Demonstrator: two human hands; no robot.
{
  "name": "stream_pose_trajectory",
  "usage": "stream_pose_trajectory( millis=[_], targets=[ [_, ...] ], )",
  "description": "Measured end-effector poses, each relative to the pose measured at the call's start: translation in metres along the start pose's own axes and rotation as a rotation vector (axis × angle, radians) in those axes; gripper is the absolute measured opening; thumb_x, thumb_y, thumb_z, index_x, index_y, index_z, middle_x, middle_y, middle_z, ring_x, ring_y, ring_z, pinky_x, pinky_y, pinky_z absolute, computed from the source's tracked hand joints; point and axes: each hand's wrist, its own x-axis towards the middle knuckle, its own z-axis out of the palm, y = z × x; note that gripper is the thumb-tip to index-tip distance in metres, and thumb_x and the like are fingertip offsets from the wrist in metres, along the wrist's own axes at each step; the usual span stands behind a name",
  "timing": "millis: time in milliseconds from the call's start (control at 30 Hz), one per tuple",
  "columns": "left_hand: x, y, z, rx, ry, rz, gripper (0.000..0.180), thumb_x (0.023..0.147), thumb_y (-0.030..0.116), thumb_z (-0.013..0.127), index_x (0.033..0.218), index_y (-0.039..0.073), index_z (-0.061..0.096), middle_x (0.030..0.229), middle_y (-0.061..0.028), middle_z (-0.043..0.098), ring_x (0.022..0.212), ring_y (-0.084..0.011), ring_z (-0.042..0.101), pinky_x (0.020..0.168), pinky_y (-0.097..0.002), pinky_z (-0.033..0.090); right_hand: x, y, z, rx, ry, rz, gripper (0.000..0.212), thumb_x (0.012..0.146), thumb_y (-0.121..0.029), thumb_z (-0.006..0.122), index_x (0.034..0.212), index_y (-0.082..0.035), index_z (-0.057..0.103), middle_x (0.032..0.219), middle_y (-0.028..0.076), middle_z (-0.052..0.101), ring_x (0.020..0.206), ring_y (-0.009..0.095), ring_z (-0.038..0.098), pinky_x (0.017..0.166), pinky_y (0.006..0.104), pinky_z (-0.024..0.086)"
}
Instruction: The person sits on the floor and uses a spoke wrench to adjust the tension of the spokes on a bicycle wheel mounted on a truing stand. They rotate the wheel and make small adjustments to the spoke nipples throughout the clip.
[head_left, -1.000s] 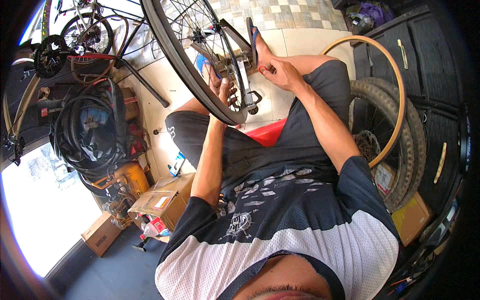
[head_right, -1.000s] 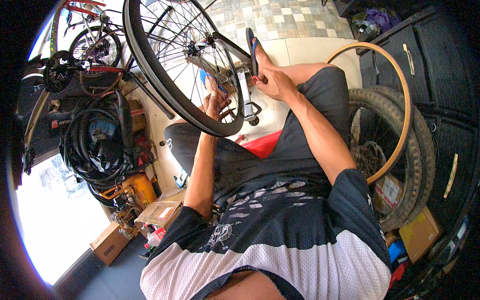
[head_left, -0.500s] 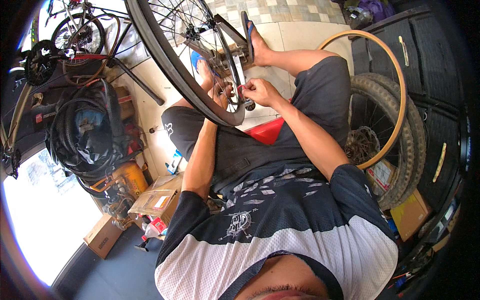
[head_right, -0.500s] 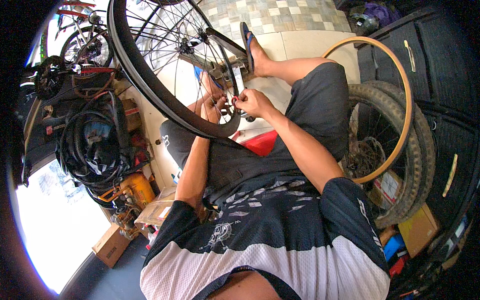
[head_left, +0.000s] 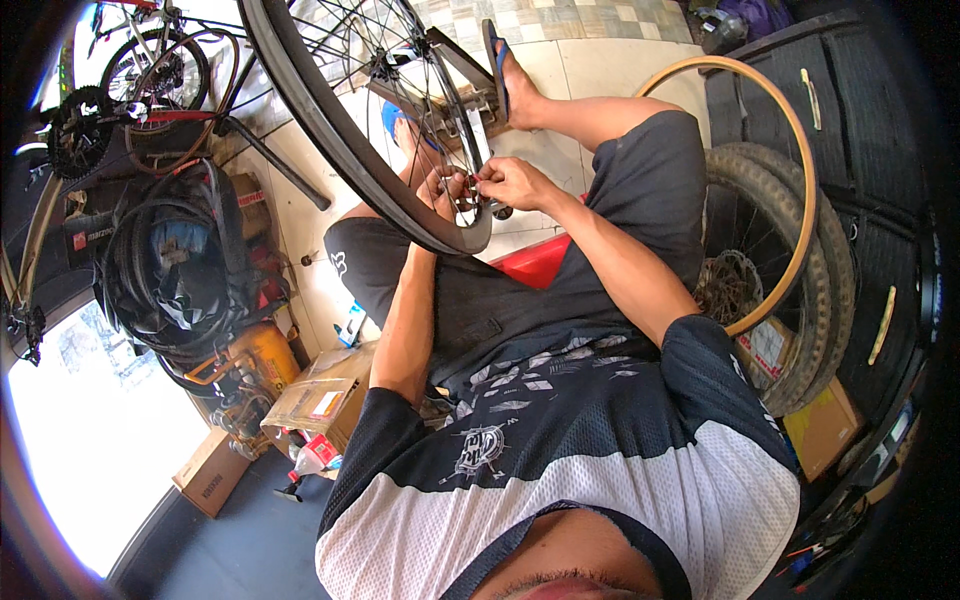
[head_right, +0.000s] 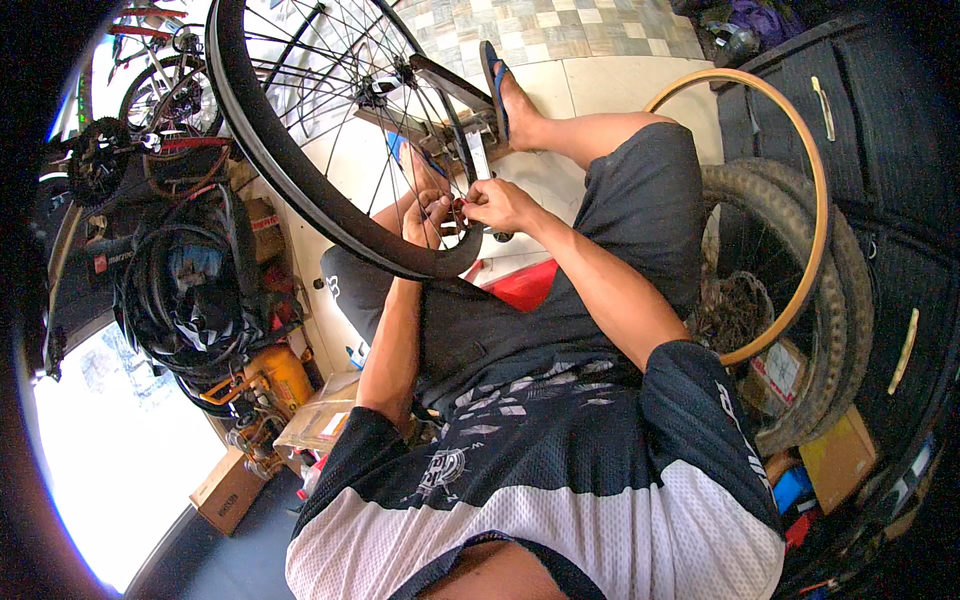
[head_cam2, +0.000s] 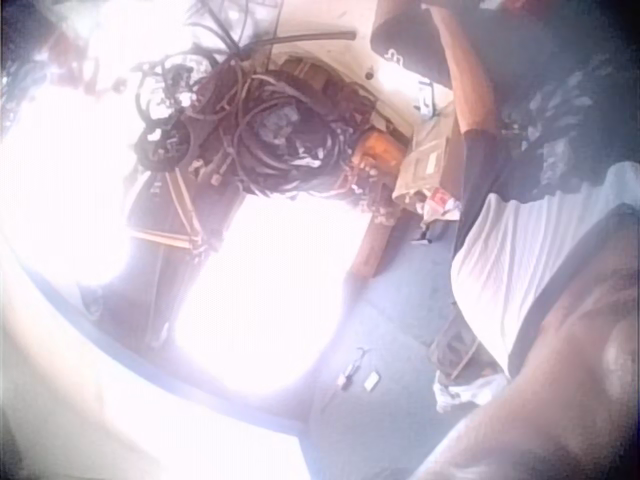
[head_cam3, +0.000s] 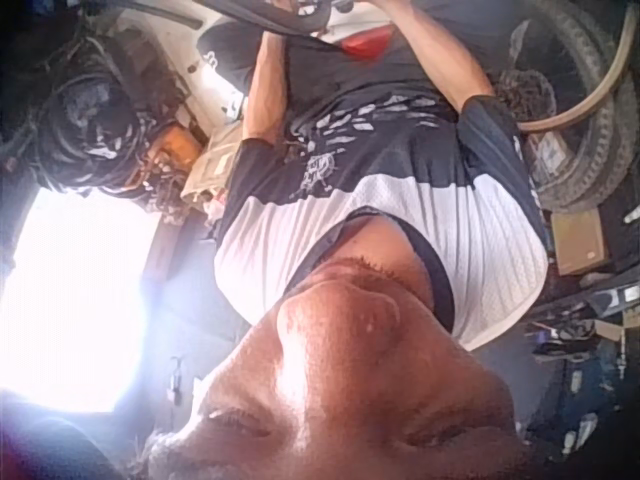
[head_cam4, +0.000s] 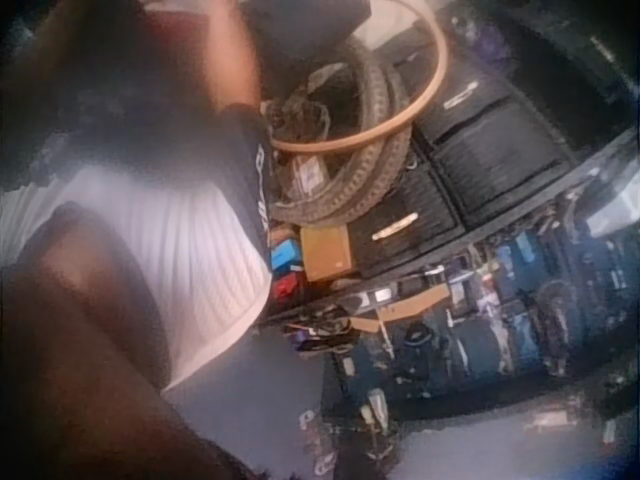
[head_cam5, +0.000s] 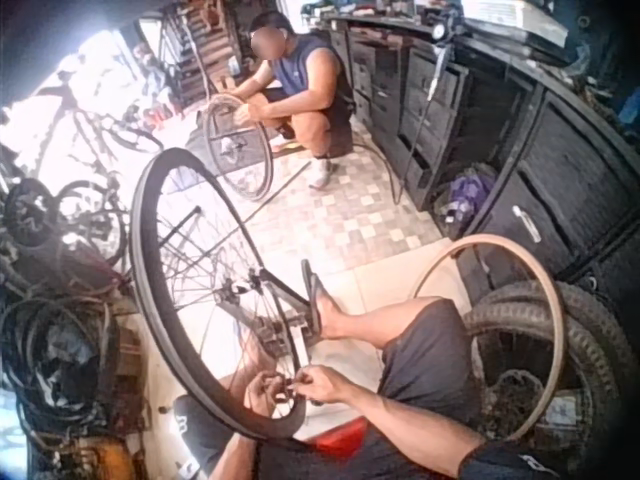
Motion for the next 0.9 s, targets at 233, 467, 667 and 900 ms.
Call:
stream_pose_trajectory(
  millis=[233,467,667,900],
  targets=[
    [0.009,-0.007,-0.007,0.101,-0.037,0.055,0.029,0.103,0.026,0.067,0.116,0.0,0.064,0.089,-0.0068,0.07,0.076,-0.0169,0.072,0.061,-0.0295,0.058,0.007,0.014,0.003,0.245,-0.139,-0.036,0.024,0.102,-0.017,0.065,0.115,0.002,0.064,0.097,0.008,0.073,0.082,0.013,0.067,0.067,0.0281,0.051],
    [0.023,-0.029,-0.027,0.356,0.019,0.066,0.033,0.099,0.03,0.074,0.103,-0.002,0.068,0.08,-0.0073,0.07,0.067,-0.0132,0.066,0.055,-0.0281,0.052,-0.008,-0.016,0.006,-0.108,0.044,-0.031,0.042,0.093,-0.032,0.074,0.118,-0.001,0.063,0.092,0.015,0.075,0.083,0.023,0.071,0.073,0.0373,0.053],
    [0.019,-0.005,-0.017,0.362,0.005,0.043,0.033,0.096,0.028,0.077,0.092,-0.003,0.07,0.075,-0.0075,0.068,0.066,-0.0134,0.065,0.055,-0.028,0.05,-0.017,-0.035,0.012,-0.284,0.17,-0.049,0.045,0.089,-0.038,0.074,0.116,-0.003,0.068,0.098,0.018,0.075,0.09,0.036,0.073,0.08,0.0439,0.054],
    [0.015,-0.006,-0.021,0.28,0.007,0.045,0.029,0.096,0.029,0.076,0.097,0.0,0.071,0.079,-0.0043,0.07,0.069,-0.0145,0.067,0.057,-0.0282,0.054,-0.005,-0.012,0.009,-0.165,0.126,0.024,0.033,0.091,-0.021,0.067,0.117,-0.001,0.068,0.1,0.018,0.075,0.089,0.028,0.073,0.08,0.04,0.055]
  ],
)
